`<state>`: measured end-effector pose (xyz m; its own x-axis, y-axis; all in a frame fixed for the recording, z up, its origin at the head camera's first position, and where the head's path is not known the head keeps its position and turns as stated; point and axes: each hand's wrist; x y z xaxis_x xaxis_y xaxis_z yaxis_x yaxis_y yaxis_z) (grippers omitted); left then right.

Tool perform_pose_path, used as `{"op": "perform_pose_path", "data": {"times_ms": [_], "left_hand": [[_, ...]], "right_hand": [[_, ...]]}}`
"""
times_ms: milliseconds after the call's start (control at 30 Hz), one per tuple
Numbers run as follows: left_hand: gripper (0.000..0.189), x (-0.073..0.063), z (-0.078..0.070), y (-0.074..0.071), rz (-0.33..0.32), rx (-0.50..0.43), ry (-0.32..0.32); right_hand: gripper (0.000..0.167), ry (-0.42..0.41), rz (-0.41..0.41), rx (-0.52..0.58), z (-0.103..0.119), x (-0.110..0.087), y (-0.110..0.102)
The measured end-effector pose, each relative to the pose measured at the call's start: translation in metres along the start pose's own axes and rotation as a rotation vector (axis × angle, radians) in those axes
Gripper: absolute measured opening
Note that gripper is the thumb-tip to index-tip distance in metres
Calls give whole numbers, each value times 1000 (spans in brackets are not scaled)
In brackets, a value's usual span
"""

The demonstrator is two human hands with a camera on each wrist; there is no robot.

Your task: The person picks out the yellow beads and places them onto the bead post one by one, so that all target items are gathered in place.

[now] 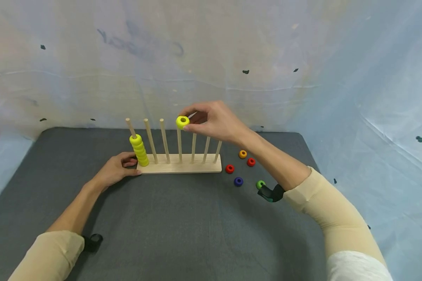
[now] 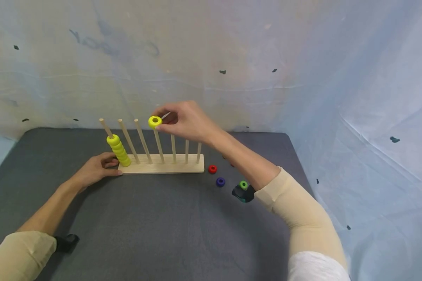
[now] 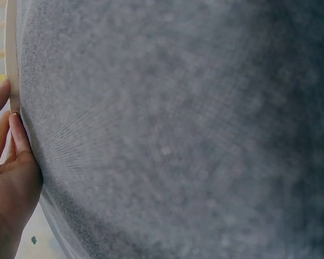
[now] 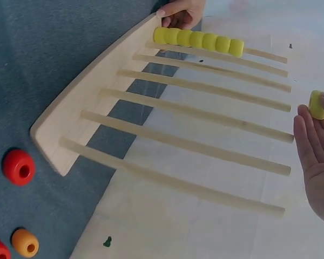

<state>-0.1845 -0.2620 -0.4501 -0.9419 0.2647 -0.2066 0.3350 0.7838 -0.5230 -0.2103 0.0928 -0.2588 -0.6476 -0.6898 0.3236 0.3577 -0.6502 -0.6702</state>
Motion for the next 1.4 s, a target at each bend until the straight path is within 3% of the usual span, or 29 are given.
{"op": "perform_pose_path", "data": {"times_ms": [400,800,1200,1400], "left_hand": [[83,0,1,1,2,-4,-5],[82,2,2,0,7,6,7],[76,-5,3,2,-19,50,50],[75,-4,3,2,-30,74,44]], "right_hand": [[29,33,18,33,4,25,9],[29,-7,1,71,4,43,18],[34,89,57,76,14,64,30],[36,71,84,82,19,76,39]]}}
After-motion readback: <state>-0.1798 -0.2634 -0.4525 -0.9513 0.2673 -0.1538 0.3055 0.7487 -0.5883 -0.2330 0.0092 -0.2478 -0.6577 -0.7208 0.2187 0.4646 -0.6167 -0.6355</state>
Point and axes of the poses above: each hand's wrist, its own x-axis towards the middle knuckle, its own y-axis out of the palm, z = x × y, and after that the axes turned 1 degree about -y, right-handed
